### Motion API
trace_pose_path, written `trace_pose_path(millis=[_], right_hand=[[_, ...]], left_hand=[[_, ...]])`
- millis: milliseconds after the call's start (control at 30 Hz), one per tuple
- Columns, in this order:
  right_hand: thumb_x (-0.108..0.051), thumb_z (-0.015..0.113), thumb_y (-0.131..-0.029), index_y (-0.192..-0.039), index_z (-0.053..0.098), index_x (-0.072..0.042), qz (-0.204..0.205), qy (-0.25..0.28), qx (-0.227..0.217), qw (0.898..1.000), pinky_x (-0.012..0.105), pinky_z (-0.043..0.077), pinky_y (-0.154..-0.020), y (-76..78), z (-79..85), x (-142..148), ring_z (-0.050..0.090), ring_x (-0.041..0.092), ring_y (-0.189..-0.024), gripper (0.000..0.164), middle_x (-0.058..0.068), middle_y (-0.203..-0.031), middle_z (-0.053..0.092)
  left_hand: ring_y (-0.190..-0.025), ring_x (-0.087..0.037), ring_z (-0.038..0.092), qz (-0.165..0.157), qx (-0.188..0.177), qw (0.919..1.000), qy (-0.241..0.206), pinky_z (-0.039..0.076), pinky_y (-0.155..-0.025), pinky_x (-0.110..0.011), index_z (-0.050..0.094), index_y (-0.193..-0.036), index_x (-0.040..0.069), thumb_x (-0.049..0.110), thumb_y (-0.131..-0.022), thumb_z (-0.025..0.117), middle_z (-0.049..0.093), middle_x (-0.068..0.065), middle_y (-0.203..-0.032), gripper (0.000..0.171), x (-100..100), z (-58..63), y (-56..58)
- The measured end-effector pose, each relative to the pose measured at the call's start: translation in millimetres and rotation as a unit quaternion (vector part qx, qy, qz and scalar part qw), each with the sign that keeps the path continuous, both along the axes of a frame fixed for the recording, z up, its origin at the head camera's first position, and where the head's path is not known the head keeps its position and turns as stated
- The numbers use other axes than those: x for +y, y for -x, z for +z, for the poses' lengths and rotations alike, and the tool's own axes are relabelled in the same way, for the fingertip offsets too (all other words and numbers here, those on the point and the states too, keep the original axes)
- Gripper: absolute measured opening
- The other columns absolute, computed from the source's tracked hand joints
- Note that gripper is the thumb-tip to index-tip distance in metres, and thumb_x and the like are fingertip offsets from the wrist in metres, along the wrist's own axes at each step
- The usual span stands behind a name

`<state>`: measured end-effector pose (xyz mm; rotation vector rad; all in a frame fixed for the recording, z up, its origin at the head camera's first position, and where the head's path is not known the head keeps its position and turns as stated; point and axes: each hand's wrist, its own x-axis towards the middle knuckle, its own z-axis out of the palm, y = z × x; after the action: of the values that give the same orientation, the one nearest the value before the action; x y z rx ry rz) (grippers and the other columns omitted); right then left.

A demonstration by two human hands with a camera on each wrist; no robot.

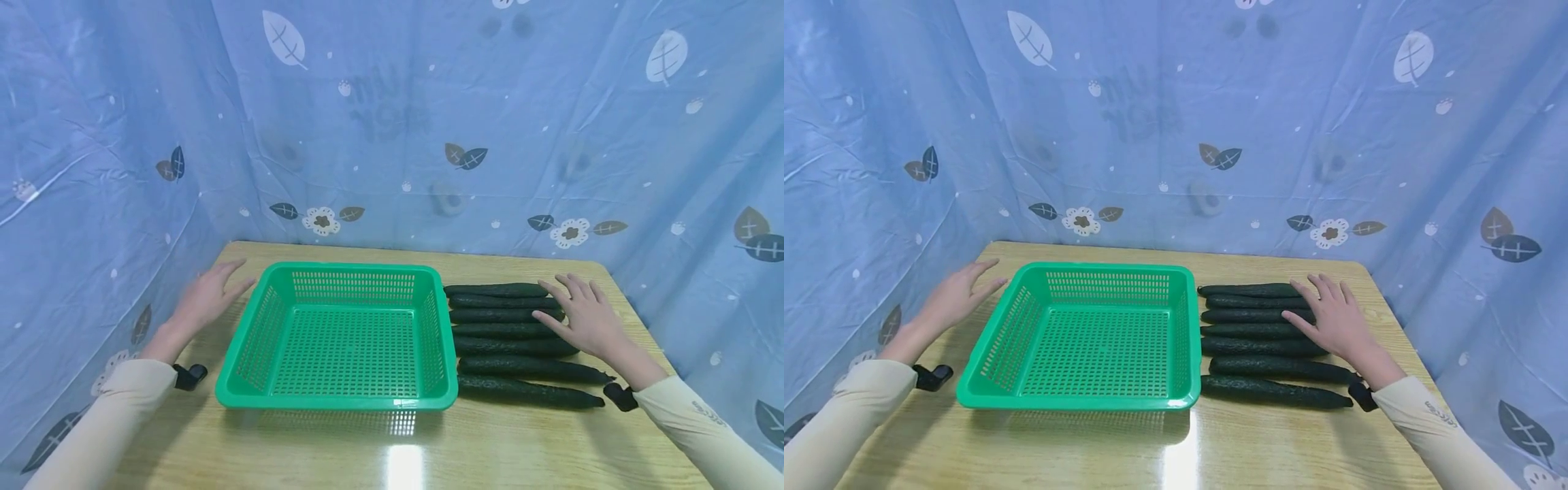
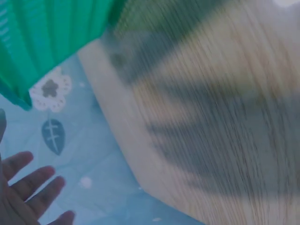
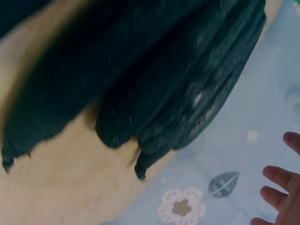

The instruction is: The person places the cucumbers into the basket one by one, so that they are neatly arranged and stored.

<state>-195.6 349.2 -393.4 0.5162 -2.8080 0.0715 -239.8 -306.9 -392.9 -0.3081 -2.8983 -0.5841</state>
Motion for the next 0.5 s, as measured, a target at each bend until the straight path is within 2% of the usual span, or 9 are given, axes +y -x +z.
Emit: trace_pose_path(millis=[133,333,500], right_hand=[[-0.049,0.062,-0.084,-0.135,0.045,-0.015,0.007,0.009,0.003,1.000,0.062,0.027,-0.093,-14.0,-5.9,-9,0.038,0.044,-0.118,0.063,0.021,-0.129,0.043],[-0.048,0.065,-0.082,-0.128,0.052,-0.017,0.021,0.012,0.021,0.999,0.054,0.036,-0.074,-32.0,-16.6,-20,0.048,0.037,-0.099,0.058,0.016,-0.116,0.049],[-0.049,0.066,-0.081,-0.124,0.053,-0.018,0.038,0.024,0.014,0.999,0.049,0.038,-0.068,-48.0,-25.9,-31,0.049,0.032,-0.093,0.054,0.012,-0.108,0.050]], left_hand=[[-0.124,-0.045,0.037,-0.013,-0.053,0.9976,-0.042,0.032,-0.093,-0.063,0.028,-0.145,0.008,0.050,-0.096,0.042,0.037,-0.025,-0.140,0.066,4,1.6,-7.8],[-0.104,-0.043,0.054,-0.043,-0.088,0.9918,-0.082,0.045,-0.081,-0.054,0.028,-0.143,0.002,0.045,-0.096,0.044,0.047,-0.030,-0.127,0.066,8,6.7,-13.3],[-0.095,-0.038,0.060,-0.063,-0.144,0.9792,-0.128,0.053,-0.070,-0.042,0.024,-0.145,0.003,0.041,-0.095,0.051,0.051,-0.028,-0.120,0.068,8,11.7,-20.4]])
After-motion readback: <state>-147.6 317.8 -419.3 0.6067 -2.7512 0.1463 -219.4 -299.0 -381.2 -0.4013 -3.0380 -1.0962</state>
